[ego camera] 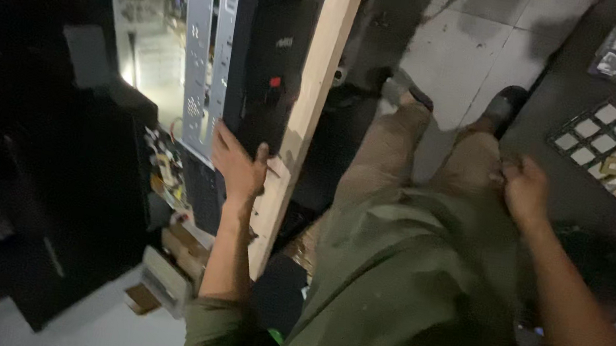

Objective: The person works on an open desktop computer case on a workbench, routing and connecting cables to the motherboard, handling a CPU cooler fan and a CPU, and repositioning the case. They then type on a keyboard while a monitor displays a boot screen, and resume handling components inside the case.

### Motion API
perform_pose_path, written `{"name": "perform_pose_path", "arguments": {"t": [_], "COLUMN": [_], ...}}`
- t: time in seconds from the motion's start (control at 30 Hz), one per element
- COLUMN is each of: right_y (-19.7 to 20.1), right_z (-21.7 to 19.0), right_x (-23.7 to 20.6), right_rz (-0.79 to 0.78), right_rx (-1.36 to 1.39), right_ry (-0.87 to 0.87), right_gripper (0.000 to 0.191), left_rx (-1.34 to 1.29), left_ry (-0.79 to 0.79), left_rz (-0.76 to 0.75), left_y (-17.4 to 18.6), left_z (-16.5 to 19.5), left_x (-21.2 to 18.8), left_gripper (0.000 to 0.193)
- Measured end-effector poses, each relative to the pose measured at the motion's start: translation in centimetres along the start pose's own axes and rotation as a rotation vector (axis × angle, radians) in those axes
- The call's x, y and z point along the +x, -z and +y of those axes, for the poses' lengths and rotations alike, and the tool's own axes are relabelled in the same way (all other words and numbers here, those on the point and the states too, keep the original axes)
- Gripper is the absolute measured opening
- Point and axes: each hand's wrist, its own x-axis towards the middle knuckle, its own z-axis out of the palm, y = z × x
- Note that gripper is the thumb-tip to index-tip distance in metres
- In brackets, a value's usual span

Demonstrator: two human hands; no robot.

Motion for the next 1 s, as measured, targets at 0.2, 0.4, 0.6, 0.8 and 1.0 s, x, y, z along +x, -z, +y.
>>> {"name": "perform_pose_path", "arguments": {"t": [0.2,0.4,0.6,0.8,1.0], "right_y": [-0.5,-0.3,0.5,1.4,-0.2], "right_z": [-3.1,-5.1,-8.0,-11.6,-15.2], "right_x": [0.5,1.0,1.9,0.8,-2.2], "right_rz": [0.042,0.092,0.066,0.025,0.039], "right_rx": [-0.212,-0.316,-0.558,-0.579,-0.637], "right_ry": [0.03,0.117,0.203,0.036,-0.082], "right_gripper": [0.037,0.042,0.04,0.049,0.048], "left_rx": [0.01,-0.034,-0.093,-0.136,-0.251], "left_ry": [0.011,0.046,0.113,0.155,0.168], "left_rz": [0.089,0.102,0.151,0.176,0.209], "left_y": [-0.4,0.1,1.4,1.7,2.0], "left_z": [0.9,2.0,3.1,1.8,-0.2], "left_x": [-0.3,0.1,1.7,3.5,4.5], "left_gripper": [0.098,0.098,0.098,0.086,0.072]}}
